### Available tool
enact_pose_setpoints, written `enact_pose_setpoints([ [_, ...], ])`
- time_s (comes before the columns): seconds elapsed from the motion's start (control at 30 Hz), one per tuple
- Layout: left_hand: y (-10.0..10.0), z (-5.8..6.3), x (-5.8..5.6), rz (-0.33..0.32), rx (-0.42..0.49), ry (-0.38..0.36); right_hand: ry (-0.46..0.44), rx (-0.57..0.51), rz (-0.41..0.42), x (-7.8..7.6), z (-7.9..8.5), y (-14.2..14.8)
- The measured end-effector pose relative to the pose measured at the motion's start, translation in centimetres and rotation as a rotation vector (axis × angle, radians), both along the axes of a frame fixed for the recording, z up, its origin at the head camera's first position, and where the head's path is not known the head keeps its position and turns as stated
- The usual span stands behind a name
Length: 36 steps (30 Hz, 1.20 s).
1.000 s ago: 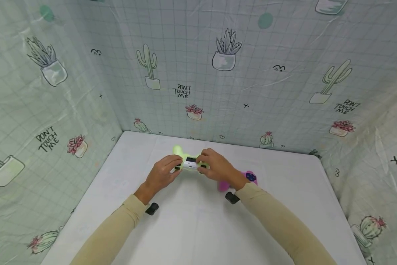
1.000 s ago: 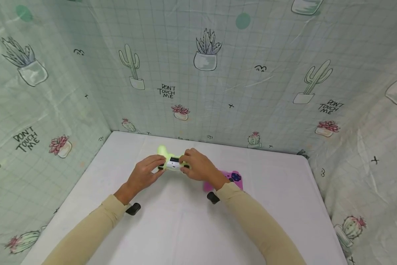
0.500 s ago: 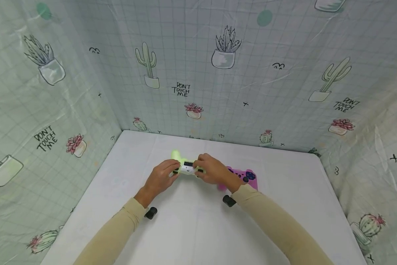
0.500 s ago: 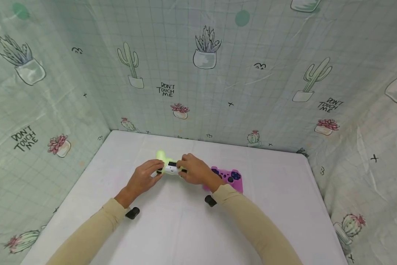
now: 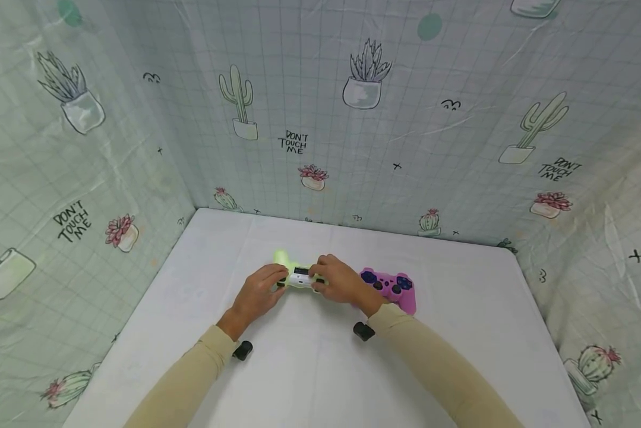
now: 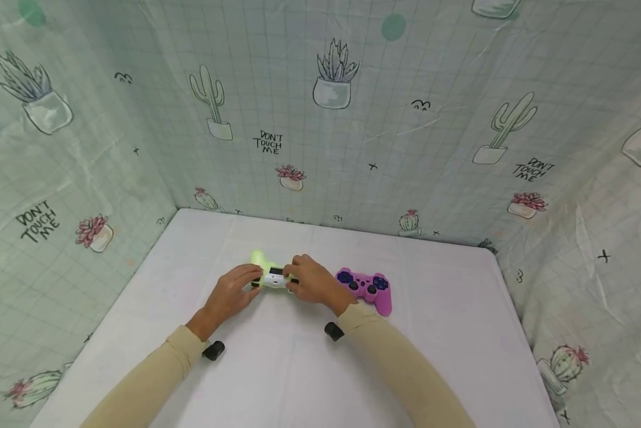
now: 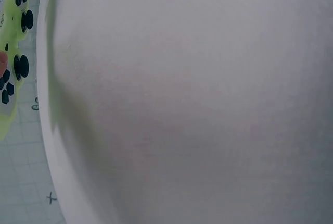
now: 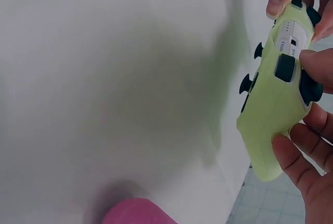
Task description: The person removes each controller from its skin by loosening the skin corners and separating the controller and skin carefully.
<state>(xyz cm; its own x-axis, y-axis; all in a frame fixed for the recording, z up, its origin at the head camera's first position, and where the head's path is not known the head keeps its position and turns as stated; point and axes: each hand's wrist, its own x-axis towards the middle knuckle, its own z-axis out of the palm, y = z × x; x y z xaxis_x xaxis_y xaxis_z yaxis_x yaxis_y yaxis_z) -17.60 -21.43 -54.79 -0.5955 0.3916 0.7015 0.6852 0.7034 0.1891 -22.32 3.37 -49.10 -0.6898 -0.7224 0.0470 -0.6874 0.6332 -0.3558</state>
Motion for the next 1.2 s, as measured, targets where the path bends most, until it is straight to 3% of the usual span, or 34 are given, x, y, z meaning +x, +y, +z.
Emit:
enact_pose_setpoints([
  [0.33,0.0,-0.6,0.3,0.006,0.020,-0.047,-0.049,0.006,-0.030,0.2,-1.1,-0.3],
  [0.77,0.1,-0.8,0.3,0.055,0.010,-0.122,-0.091,0.013,-0.032,-0.8,-1.3,-0.6],
  [0.9,0.1,-0.6,0.3,0.061,-0.034,-0.140,-0.105,0.028,-0.032,-0.7,-1.1,-0.8],
  [1.2,0.2,0.2,-0.4,0.093,-0.221,-0.154,-0.114,0.080,-0.015,-0.9,-0.7,-1.2],
])
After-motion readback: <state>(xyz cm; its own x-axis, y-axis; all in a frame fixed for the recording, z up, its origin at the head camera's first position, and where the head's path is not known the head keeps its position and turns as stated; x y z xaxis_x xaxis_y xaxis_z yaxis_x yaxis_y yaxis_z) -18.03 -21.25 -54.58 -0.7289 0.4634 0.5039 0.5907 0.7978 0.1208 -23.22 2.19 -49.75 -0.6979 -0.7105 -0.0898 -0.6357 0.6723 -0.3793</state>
